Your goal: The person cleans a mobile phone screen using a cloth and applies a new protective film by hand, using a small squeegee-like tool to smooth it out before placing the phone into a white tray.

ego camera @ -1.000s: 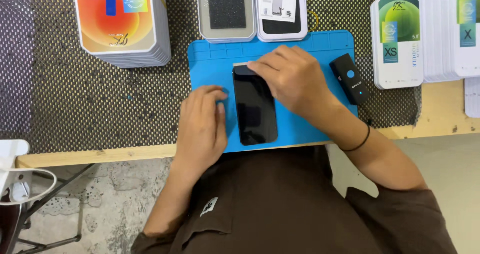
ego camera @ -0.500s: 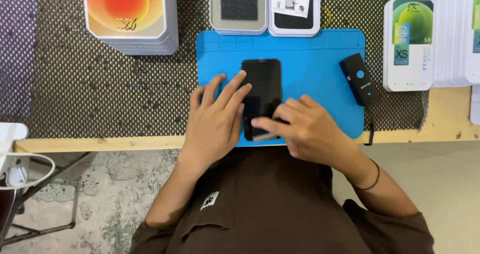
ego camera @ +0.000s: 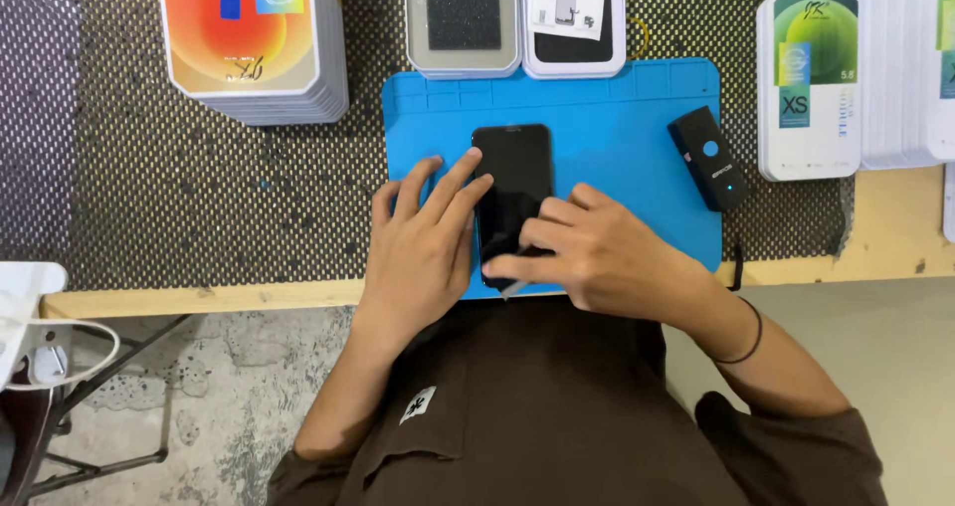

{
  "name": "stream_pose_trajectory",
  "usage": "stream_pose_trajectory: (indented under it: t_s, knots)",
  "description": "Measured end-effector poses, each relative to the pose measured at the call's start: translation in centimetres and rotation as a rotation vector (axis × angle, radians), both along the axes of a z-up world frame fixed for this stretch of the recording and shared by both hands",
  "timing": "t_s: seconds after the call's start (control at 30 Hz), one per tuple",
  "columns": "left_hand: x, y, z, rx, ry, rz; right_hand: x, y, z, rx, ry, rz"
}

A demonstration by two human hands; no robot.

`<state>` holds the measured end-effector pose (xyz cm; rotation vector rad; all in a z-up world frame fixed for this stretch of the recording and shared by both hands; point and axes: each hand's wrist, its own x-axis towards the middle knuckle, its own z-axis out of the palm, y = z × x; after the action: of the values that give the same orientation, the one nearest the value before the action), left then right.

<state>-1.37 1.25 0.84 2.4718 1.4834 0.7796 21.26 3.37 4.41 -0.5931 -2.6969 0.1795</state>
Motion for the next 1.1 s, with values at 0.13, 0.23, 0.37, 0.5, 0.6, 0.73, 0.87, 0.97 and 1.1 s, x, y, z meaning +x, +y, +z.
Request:
stream_pose_trajectory:
  t_s: [0.13, 0.23, 0.37, 0.5, 0.6, 0.73, 0.87, 0.97, 1.1]
  knots:
    - [0.0, 0.0, -0.2, 0.002, 0.006, -0.004, -0.4, 0.9, -0.8, -0.061, 0.047, 0.032]
    - [-0.1, -0.2, -0.3, -0.011, 0.014, 0.004, -1.5, 1.0, -1.4, -0.039, 0.101, -0.01]
    - [-0.1, 0.0, 0.0, -0.011, 0.018, -0.001, -0.5, 0.6, -0.6, -0.021, 0.008, 0.041]
    - [0.0, -0.1, 0.2, -0.024, -0.012, -0.01, 1.9, 0.5, -0.2, -0.113, -0.073, 0.098]
    - [0.1, -0.1, 0.3, -0.028, -0.012, 0.002, 2.2, 0.8, -0.7, -0.184, 0.044, 0.021]
    - [0.1, -0.1, 0.5, -0.026, -0.002, -0.007, 1.5, 0.5, -2.3, 0.031, 0.018, -0.107]
    - [0.1, 0.0, 0.4, -0.017, -0.002, 0.004, 2.7, -0.4, -1.6, -0.066, 0.013, -0.052]
    - [0.1, 0.1, 0.3, -0.006, -0.008, -0.003, 3.3, -0.1, -1.4, -0.225, 0.123, -0.087]
    - [0.1, 0.0, 0.4, 0.014, 0.0, 0.0, 3.2, 0.3, -3.1, -0.135, 0.187, -0.381]
